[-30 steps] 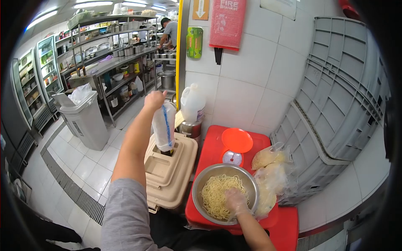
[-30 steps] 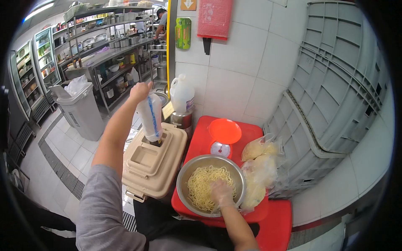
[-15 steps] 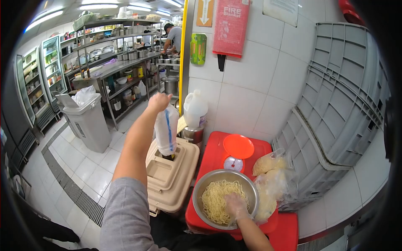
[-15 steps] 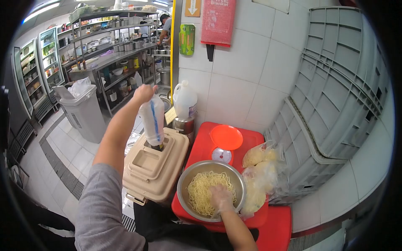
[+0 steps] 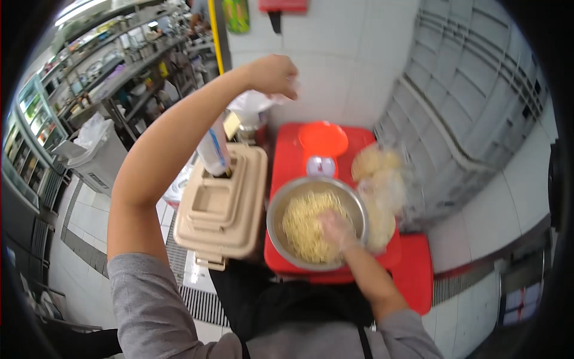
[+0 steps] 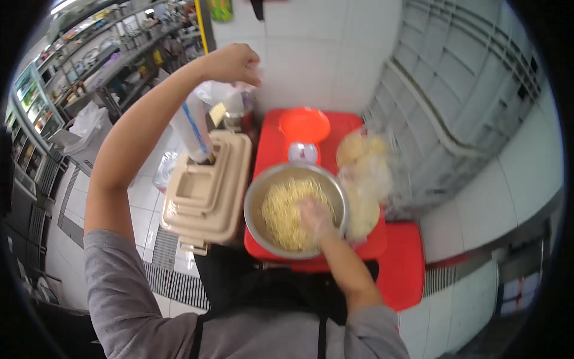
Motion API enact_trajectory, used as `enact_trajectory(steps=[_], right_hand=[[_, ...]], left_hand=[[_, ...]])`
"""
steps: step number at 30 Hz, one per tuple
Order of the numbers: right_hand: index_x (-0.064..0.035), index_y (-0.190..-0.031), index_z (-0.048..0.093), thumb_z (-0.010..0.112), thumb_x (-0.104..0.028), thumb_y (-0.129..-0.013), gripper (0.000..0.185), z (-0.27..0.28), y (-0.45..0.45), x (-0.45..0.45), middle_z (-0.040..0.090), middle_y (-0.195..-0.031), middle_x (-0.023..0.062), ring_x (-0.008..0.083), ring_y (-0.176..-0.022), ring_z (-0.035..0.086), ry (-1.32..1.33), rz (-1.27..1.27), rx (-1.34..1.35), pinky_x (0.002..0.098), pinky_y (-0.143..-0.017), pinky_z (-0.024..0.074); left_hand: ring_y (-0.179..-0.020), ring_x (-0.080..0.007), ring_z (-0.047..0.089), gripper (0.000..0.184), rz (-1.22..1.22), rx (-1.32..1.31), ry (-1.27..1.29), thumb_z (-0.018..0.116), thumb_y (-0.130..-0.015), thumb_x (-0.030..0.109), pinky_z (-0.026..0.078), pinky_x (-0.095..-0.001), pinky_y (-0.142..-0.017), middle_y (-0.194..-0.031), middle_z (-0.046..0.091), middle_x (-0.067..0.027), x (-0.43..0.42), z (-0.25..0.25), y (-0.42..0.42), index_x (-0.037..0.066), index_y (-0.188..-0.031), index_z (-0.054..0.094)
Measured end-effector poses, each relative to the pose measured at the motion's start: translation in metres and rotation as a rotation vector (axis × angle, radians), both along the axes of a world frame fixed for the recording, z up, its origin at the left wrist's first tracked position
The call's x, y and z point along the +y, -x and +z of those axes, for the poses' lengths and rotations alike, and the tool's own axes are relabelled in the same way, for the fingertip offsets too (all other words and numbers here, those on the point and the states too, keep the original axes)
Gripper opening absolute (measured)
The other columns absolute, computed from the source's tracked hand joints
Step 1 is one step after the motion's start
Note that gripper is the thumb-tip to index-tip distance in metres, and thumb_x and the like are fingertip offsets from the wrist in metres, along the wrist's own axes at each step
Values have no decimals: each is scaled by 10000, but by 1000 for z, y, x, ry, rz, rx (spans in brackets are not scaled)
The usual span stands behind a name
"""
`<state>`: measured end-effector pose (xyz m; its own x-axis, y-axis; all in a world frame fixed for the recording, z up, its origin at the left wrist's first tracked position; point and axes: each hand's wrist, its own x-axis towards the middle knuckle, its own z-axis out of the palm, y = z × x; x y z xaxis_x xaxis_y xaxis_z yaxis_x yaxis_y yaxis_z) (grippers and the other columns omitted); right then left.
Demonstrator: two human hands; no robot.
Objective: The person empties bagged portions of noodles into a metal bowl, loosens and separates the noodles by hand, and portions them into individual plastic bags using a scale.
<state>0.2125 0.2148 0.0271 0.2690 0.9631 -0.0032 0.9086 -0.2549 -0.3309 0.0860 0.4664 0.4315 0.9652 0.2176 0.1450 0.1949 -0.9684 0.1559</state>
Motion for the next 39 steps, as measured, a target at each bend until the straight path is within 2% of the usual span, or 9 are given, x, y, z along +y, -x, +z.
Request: enact_trajectory(steps=[3, 8, 14, 20, 23, 27, 30, 35, 39], right_hand=[[-77, -1092, 567, 637, -191, -734, 382, 6, -30, 1, 589, -1024, 140, 258, -985, 560, -59, -198, 543, 360, -872, 445], [-71, -1104, 546, 620, -237, -759, 389, 104, -15, -16, 600, -995, 138, 277, -909, 581, -440, -34, 165, 355, -796, 470], [-41, -1198, 458, 549, -310, -834, 463, 65, -34, -23, 566, -1076, 157, 287, -1012, 526, -278, -94, -71, 373, -859, 420], [-60, -1298, 383, 598, -315, -792, 607, 99, -9, -38, 460, -1253, 210, 333, -1238, 379, -112, -280, 200, 416, -1016, 322], [-83, -1334, 350, 661, -364, -730, 736, 130, -3, -34, 395, -1310, 220, 356, -1265, 328, -35, -189, 100, 432, -1032, 305], [-119, -1403, 266, 705, -411, -680, 895, 139, 34, -20, 272, -1413, 224, 413, -1286, 293, 239, -153, -99, 449, -1070, 257], [-143, -1427, 227, 730, -392, -667, 945, 98, 43, -11, 212, -1445, 231, 429, -1274, 320, 455, -81, -253, 460, -1059, 282], [-82, -1273, 454, 725, -212, -644, 697, 61, 11, -5, 419, -1324, 203, 342, -1148, 494, 265, -158, 146, 402, -967, 399], [-58, -1174, 532, 668, -115, -665, 530, 50, -36, -12, 565, -1145, 175, 281, -1069, 554, -244, -101, 240, 357, -912, 439]], left_hand=[[-600, -117, 576, 292, -179, -230, 538, 700, -756, 198, 458, -271, -514, -648, 527, -41, -63, -33, 12, 29, -682, 473], [-613, -64, 531, 211, 20, -595, 1082, 675, -790, 114, 420, -223, -475, -758, 580, -5, -39, -92, 25, 83, -917, 508], [-695, -215, 615, 529, 419, -380, 605, 699, -761, 268, 496, -333, -642, -827, 631, -120, 49, -283, 34, 29, -1173, 469], [-1068, -357, 537, 548, 601, -300, 377, 615, -806, 381, 435, -421, -870, -1160, 540, -234, 63, -388, 29, 104, -1241, 427], [-1097, -353, 506, 528, 605, -521, -205, 638, -784, 369, 428, -421, -886, -1188, 505, -225, 14, -335, 26, 101, -1204, 464], [-983, -392, 542, 377, 21, -265, 197, 652, -742, 280, 451, -450, -850, -1070, 517, -218, -78, -277, 62, 90, -1050, 545], [-951, -400, 564, 245, 62, 107, 150, 574, -767, 170, 478, -456, -820, -1084, 518, -228, -126, -287, 82, 51, -980, 568], [-958, -383, 574, 187, 156, -60, -56, 499, -785, 115, 487, -448, -817, -1102, 544, -241, -98, -316, 94, -3, -859, 623], [-991, -361, 557, 295, 341, -164, 35, 565, -711, 71, 463, -437, -832, -1216, 526, -157, -72, -298, 81, 22, -996, 625]])
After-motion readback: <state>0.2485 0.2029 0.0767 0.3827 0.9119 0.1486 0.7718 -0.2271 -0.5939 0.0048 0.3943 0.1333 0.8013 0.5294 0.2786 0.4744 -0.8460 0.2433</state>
